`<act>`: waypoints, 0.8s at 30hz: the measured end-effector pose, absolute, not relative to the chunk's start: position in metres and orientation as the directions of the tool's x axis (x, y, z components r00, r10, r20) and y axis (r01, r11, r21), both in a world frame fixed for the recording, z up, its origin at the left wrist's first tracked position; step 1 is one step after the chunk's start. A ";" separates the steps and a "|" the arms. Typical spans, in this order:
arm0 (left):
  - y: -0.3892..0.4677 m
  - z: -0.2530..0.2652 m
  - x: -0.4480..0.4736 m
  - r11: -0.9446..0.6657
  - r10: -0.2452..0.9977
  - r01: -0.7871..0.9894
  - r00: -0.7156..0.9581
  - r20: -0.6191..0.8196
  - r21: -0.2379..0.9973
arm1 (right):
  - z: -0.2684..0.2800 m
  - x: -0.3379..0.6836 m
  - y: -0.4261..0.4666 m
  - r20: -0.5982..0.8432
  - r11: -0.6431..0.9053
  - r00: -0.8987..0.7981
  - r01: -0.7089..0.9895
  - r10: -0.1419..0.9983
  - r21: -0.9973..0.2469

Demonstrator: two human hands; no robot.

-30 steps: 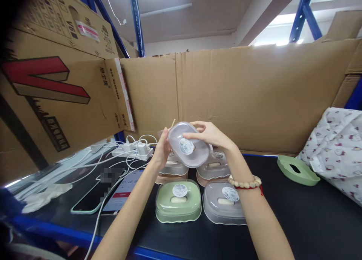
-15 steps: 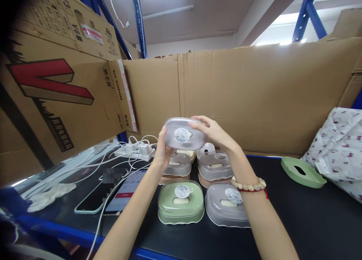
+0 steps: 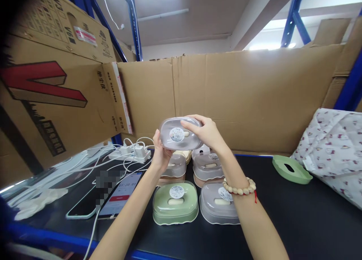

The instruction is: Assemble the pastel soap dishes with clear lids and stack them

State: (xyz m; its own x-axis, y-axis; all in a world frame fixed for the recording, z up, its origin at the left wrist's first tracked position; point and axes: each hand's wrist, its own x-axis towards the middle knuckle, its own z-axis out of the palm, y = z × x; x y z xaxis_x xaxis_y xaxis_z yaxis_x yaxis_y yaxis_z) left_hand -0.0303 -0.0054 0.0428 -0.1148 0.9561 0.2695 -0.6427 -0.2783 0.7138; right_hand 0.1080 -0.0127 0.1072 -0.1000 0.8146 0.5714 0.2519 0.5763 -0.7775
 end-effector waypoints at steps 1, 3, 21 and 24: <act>-0.006 0.042 -0.030 -0.267 0.959 -0.626 -0.097 0.266 0.732 | 0.107 0.109 -0.012 0.570 0.571 -0.082 0.244 0.817 -0.784; -0.005 0.041 -0.031 -0.235 0.965 -0.582 -0.043 0.259 0.778 | 0.107 0.112 -0.008 0.539 0.538 -0.059 0.214 0.841 -0.816; -0.004 0.040 -0.031 -0.375 0.921 -0.541 -0.121 0.371 0.753 | 0.106 0.118 -0.007 0.484 0.503 -0.139 0.252 0.864 -0.827; -0.004 0.040 -0.031 -0.438 0.892 -0.522 -0.150 0.427 0.732 | 0.108 0.119 -0.010 0.511 0.533 -0.150 0.246 0.846 -0.810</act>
State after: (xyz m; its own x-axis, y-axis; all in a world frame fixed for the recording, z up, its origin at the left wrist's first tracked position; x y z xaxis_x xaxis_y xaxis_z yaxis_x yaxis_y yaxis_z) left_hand -0.0307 -0.0037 0.0397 -0.1497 0.8918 0.4269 -0.5215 -0.4381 0.7322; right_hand 0.1192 -0.0097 0.1076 -0.1503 0.8462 0.5113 0.2464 0.5329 -0.8095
